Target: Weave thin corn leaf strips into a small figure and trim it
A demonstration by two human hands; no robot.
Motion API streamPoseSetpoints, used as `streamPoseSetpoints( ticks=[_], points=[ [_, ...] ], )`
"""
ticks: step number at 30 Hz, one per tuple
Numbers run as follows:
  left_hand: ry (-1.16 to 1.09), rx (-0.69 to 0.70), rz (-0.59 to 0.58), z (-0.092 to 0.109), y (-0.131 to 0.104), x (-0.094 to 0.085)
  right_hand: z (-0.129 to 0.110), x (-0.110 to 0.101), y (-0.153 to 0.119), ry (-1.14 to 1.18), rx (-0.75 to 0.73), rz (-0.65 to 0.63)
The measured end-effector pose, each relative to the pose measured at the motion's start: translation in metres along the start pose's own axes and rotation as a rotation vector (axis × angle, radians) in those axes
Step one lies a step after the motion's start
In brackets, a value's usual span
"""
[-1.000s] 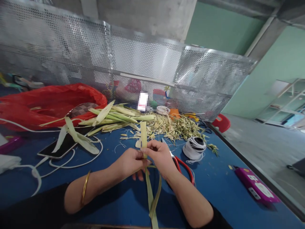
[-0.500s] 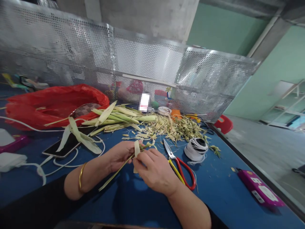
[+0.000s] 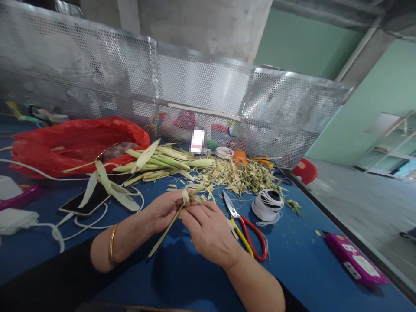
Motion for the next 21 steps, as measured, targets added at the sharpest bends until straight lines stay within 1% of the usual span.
streamPoseSetpoints(
  ticks=[3,5,6,8,9,11,13,15,17,19,21],
  points=[
    [-0.048,-0.034,-0.002,-0.005,-0.005,0.005,-0.003,0.012,0.000,-0.126,0.008,-0.066],
    [-0.053,-0.037,0.019,-0.008,-0.008,0.007,-0.006,0.016,0.000,-0.147,-0.010,-0.084],
    [-0.049,-0.040,0.030,-0.009,-0.009,0.008,-0.006,0.015,0.000,-0.127,-0.010,-0.059],
    [-0.032,-0.044,0.055,-0.010,-0.011,0.007,-0.003,0.007,0.000,-0.025,0.050,0.053],
    [-0.021,-0.042,0.068,-0.009,-0.011,0.007,0.001,0.002,-0.001,0.043,0.123,0.130],
    [0.004,-0.034,0.092,-0.008,-0.012,0.006,0.016,-0.006,-0.004,0.187,0.322,0.260],
    [0.055,-0.022,0.108,-0.006,-0.011,0.005,0.031,-0.006,-0.010,0.288,0.534,0.317],
    [0.111,0.002,0.110,-0.005,-0.010,0.004,0.045,0.000,-0.015,0.356,0.713,0.290],
    [0.146,0.029,0.104,-0.004,-0.010,0.004,0.054,0.009,-0.020,0.420,0.864,0.219],
    [0.149,0.038,0.094,-0.004,-0.009,0.004,0.059,0.017,-0.023,0.496,0.961,0.151],
    [0.132,0.029,0.071,-0.003,-0.010,0.005,0.060,0.019,-0.025,0.549,1.008,0.130]
  ],
)
Point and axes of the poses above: each hand's wrist, its own y-axis towards the middle knuckle, its own x-axis out of the palm, z = x × y, the point moved 5 cm from there along y, towards the middle knuckle, and after that the axes turned 3 degrees about x, right-handed, at the moved point
